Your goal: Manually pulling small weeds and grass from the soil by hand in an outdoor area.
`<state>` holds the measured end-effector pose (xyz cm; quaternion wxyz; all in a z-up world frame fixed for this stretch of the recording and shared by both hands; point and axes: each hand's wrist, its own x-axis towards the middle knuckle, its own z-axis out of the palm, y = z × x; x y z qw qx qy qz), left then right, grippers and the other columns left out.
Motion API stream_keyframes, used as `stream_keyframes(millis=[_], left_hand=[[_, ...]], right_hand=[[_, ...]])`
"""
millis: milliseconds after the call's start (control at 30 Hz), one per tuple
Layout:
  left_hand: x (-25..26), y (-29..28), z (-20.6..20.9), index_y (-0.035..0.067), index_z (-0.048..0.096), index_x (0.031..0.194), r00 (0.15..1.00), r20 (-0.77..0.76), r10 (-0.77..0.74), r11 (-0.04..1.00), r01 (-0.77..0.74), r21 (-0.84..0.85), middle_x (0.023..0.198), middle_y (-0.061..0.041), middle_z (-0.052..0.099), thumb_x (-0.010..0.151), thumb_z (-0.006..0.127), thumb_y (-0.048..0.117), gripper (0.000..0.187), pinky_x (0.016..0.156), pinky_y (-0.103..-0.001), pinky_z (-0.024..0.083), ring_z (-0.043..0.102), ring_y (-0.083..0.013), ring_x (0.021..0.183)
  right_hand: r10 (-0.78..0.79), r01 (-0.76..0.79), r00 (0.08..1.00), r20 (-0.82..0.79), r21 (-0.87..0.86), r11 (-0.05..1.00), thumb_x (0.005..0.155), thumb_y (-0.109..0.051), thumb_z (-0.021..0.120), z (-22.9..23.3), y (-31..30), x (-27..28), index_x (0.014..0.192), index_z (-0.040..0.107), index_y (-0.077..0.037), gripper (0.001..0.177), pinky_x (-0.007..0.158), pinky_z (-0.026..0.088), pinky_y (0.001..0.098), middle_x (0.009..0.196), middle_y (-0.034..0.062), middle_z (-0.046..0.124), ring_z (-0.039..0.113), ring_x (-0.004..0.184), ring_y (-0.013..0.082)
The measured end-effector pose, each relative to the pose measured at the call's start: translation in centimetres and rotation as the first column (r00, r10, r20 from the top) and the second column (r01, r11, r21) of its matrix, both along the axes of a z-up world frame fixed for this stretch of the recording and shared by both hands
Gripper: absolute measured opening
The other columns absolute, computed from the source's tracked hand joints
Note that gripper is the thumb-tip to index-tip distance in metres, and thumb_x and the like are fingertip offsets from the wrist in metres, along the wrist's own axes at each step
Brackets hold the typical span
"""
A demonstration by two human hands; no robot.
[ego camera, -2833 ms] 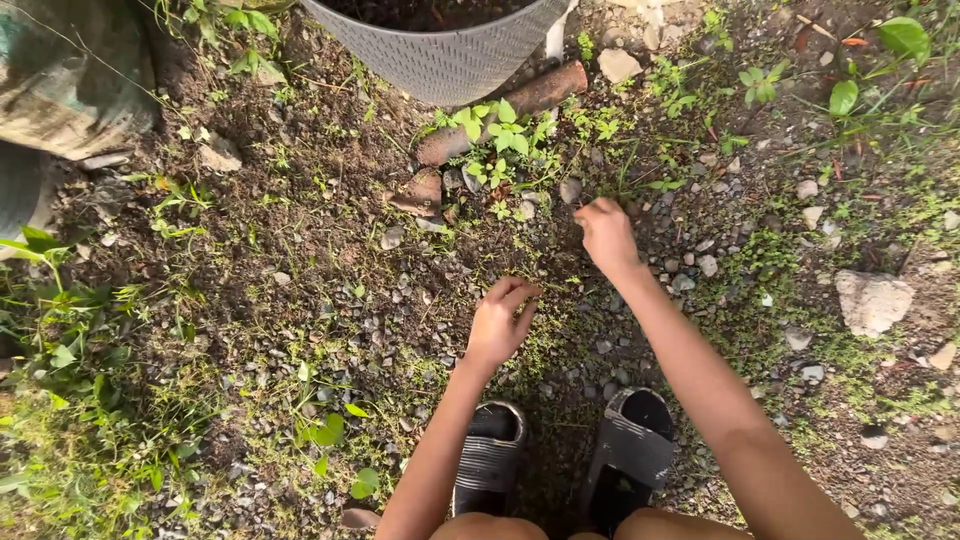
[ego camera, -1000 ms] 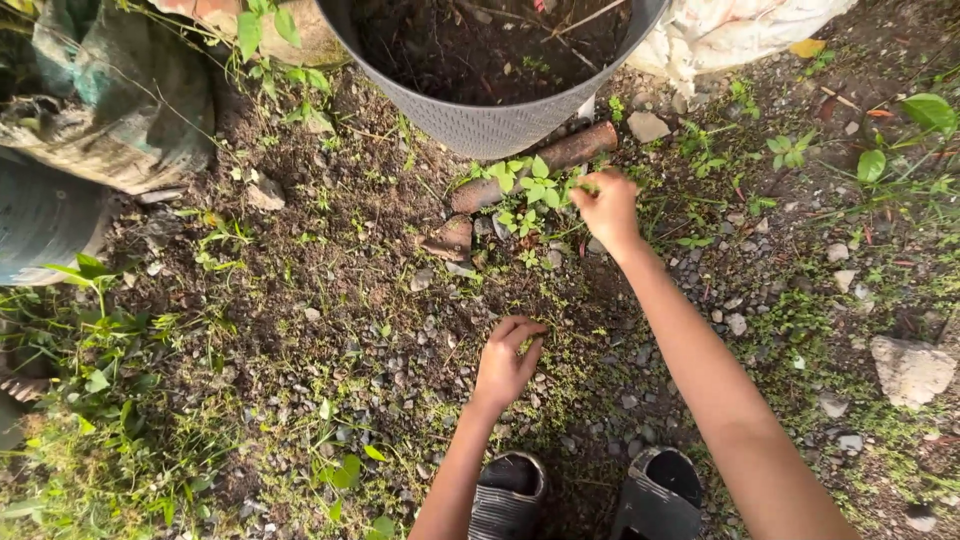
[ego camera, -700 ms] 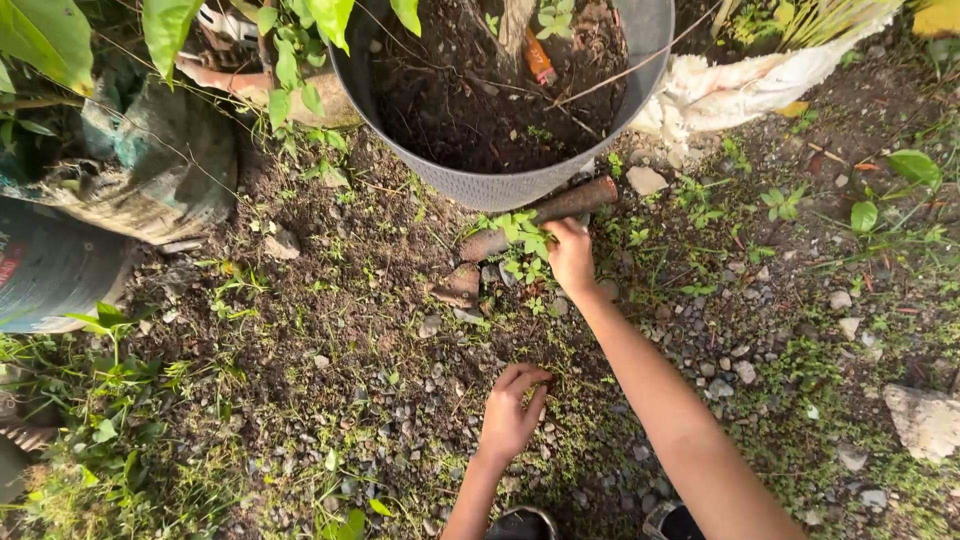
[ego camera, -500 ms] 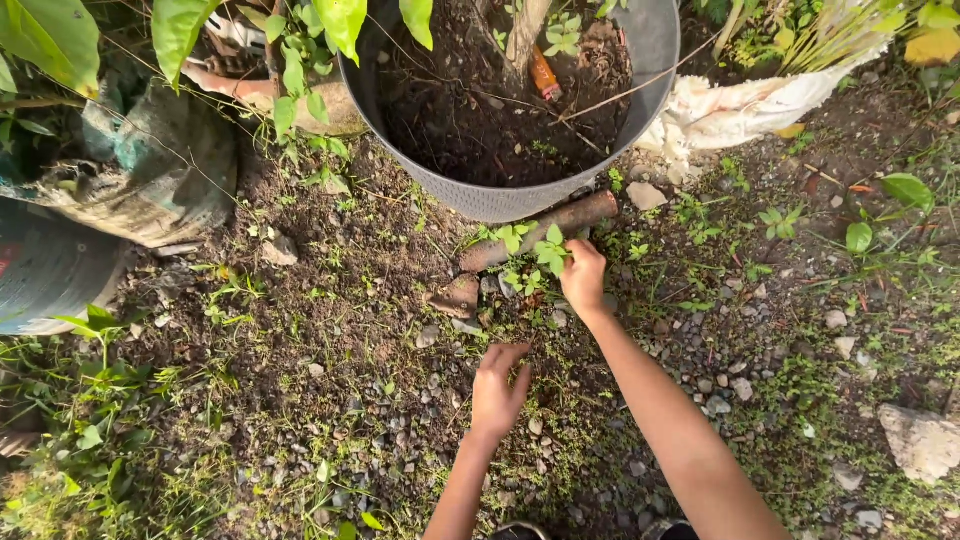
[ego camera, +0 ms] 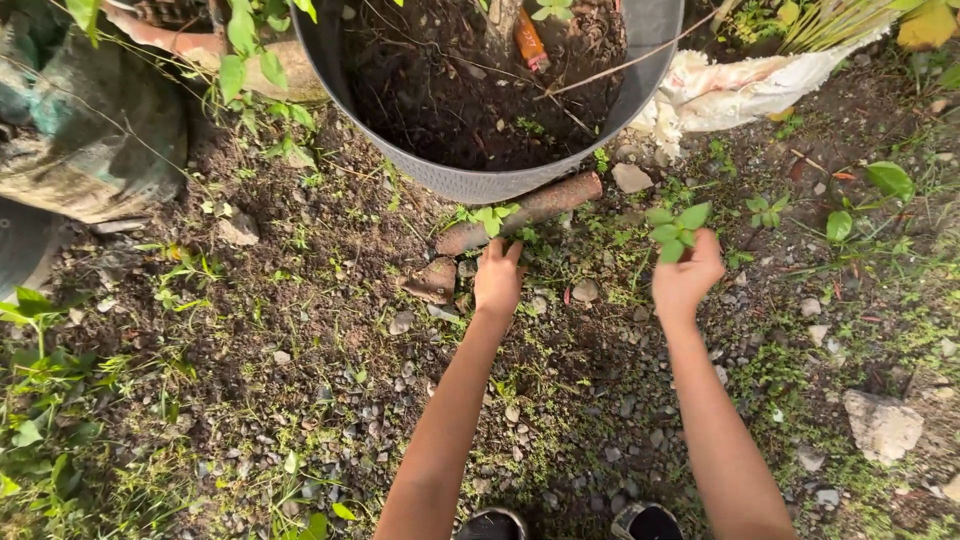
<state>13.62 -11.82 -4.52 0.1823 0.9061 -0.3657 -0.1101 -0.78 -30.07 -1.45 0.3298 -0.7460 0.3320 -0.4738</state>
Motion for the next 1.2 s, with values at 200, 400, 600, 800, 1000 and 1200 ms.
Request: stream_keyframes(millis=[200,400,600,800,1000,1200], left_hand=[[1.2,-0.6,-6.6,0.008,0.065,0.08,0.986,-0.161,0.051,0.995,-0.036,0.095,0.083,-0.008,0.057,0.077,0.061,0.009,0.006,0.061,-0.03,0.054,0.062,-0.0219,0.073],[-0.9,0.3,0.3,0.01,0.067,0.082,0.864,-0.484,0.135,0.985,-0.172,-0.031,0.076,-0.006,0.064,0.076,0.06,0.008,0.009,0.069,-0.04,0.051,0.063,-0.0232,0.071],[-2.4,1.2,6.1,0.013,0.063,0.096,0.883,-0.464,0.066,0.998,-0.053,0.042,0.089,-0.006,0.064,0.081,0.053,0.017,0.018,0.074,-0.044,0.049,0.063,-0.0244,0.078],[2.3,0.2,8.3,0.002,0.043,0.103,0.904,-0.247,0.348,0.912,-0.387,-0.133,0.097,-0.013,0.042,0.079,0.062,0.031,0.042,0.067,-0.045,0.051,0.056,-0.0307,0.085],[3.9,-3.0,1.6,0.003,0.056,0.097,0.794,-0.1,0.6,0.789,-0.608,-0.088,0.092,-0.008,0.052,0.064,0.073,0.04,0.052,0.067,-0.043,0.052,0.053,-0.0244,0.09],[5.1,-2.1,-2.6,0.001,0.064,0.081,0.861,-0.054,0.506,0.724,-0.458,-0.516,0.072,-0.011,0.058,0.071,0.059,0.002,0.011,0.06,-0.037,0.051,0.06,-0.0291,0.069]], right_hand=[[0.033,-0.039,0.918,-0.394,-0.008,0.999,0.076,0.012,0.06,2.5,-2.7,-2.8,0.079,0.057,0.01,0.005,0.052,0.045,0.037,0.065,0.0218,0.053,0.054,0.059,0.038],[0.33,-0.292,0.719,-0.612,0.166,0.942,0.075,-0.011,0.067,-3.6,-2.0,1.1,0.105,0.056,0.002,0.034,0.063,0.051,0.0376,0.089,0.0199,0.056,0.058,0.081,0.0354],[0.241,-0.265,0.658,-0.713,0.079,0.961,0.074,-0.007,0.065,-1.2,1.2,5.3,0.108,0.055,-0.005,0.036,0.066,0.052,0.0387,0.095,0.0137,0.05,0.056,0.089,0.0341],[0.198,-0.223,0.883,-0.425,-0.009,0.975,0.074,0.0,0.061,-7.8,-0.8,5.2,0.073,0.061,-0.003,0.003,0.057,0.048,0.0334,0.065,0.0096,0.053,0.057,0.065,0.0286],[0.164,-0.16,0.968,-0.189,0.035,0.987,0.079,0.001,0.062,-6.4,-1.0,1.7,0.075,0.063,-0.006,0.008,0.061,0.045,0.0316,0.067,0.0069,0.057,0.057,0.067,0.0262],[0.304,-0.272,0.908,-0.288,0.145,0.951,0.079,-0.003,0.064,0.4,1.4,-0.2,0.076,0.063,-0.004,0.003,0.06,0.045,0.0333,0.067,0.0077,0.057,0.057,0.066,0.028]])
